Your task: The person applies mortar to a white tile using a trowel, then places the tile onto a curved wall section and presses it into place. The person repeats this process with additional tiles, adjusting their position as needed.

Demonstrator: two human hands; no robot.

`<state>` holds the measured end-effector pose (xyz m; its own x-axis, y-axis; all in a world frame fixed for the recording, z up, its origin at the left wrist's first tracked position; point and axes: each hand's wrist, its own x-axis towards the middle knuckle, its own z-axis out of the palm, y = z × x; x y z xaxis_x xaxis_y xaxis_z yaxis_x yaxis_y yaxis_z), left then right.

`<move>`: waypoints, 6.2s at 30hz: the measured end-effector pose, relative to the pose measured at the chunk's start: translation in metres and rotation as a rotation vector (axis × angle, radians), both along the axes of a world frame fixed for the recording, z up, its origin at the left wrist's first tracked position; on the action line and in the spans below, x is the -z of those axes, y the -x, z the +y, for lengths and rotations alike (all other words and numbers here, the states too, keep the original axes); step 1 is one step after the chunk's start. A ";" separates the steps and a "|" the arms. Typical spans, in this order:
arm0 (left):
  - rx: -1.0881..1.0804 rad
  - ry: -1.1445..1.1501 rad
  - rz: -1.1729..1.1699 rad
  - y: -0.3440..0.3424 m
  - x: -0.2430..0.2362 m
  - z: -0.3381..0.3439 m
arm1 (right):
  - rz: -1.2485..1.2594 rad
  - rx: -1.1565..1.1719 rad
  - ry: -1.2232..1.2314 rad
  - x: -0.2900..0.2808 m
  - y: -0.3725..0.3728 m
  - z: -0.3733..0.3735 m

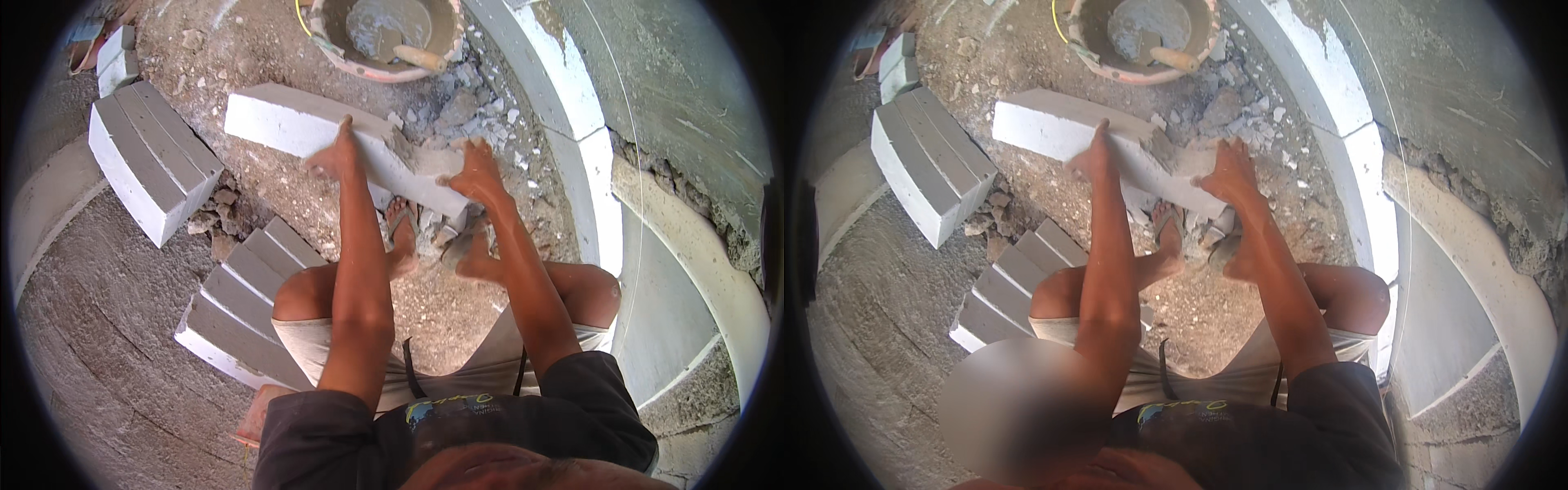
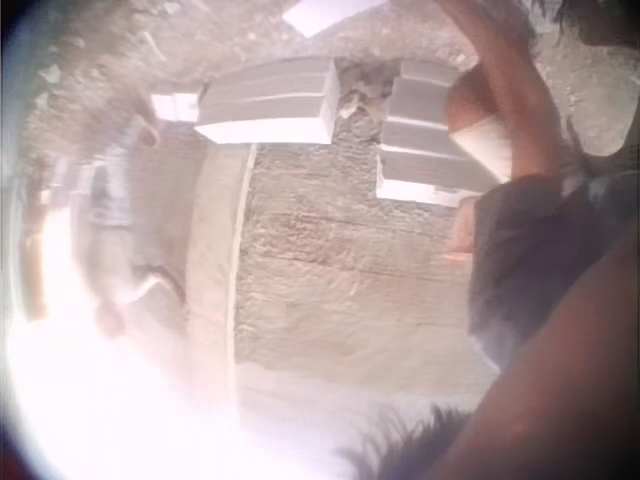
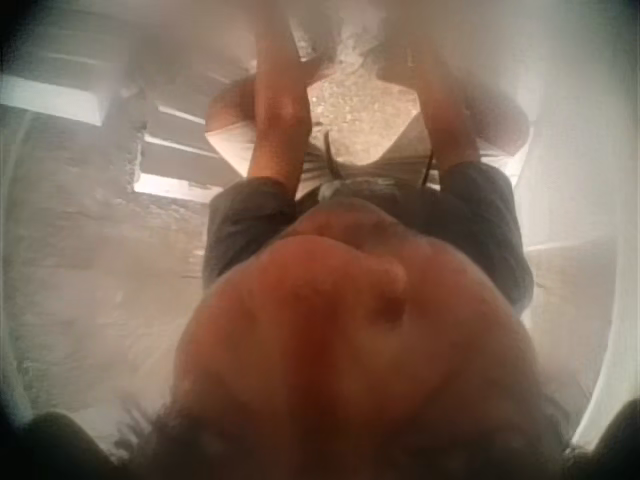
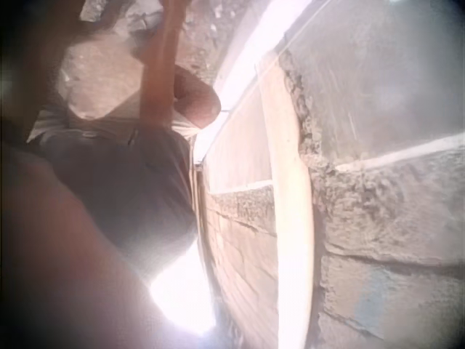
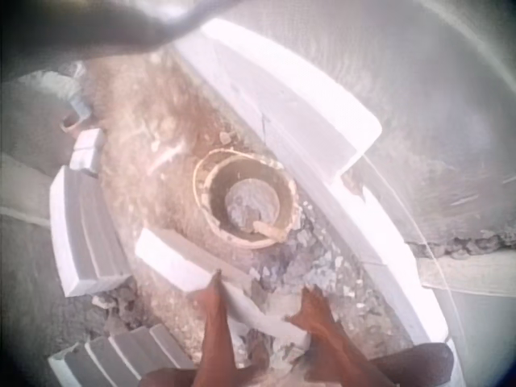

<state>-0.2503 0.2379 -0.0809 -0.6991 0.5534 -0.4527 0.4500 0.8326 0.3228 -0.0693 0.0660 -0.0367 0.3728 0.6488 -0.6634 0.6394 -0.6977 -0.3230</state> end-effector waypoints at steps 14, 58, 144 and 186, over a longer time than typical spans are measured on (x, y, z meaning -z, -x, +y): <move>0.383 -0.312 -1.028 -0.067 0.056 0.192 | -0.236 -0.194 -0.289 0.052 -0.063 0.200; 0.408 -0.751 -1.377 -0.111 0.057 0.108 | 0.674 0.521 -0.278 -0.005 -0.105 0.042; 0.886 -0.459 -1.392 -0.086 0.126 0.254 | 0.313 0.481 -0.512 -0.046 -0.142 -0.108; 0.887 -0.503 0.297 0.191 0.021 0.242 | -0.220 0.503 -0.442 -0.053 -0.114 -0.190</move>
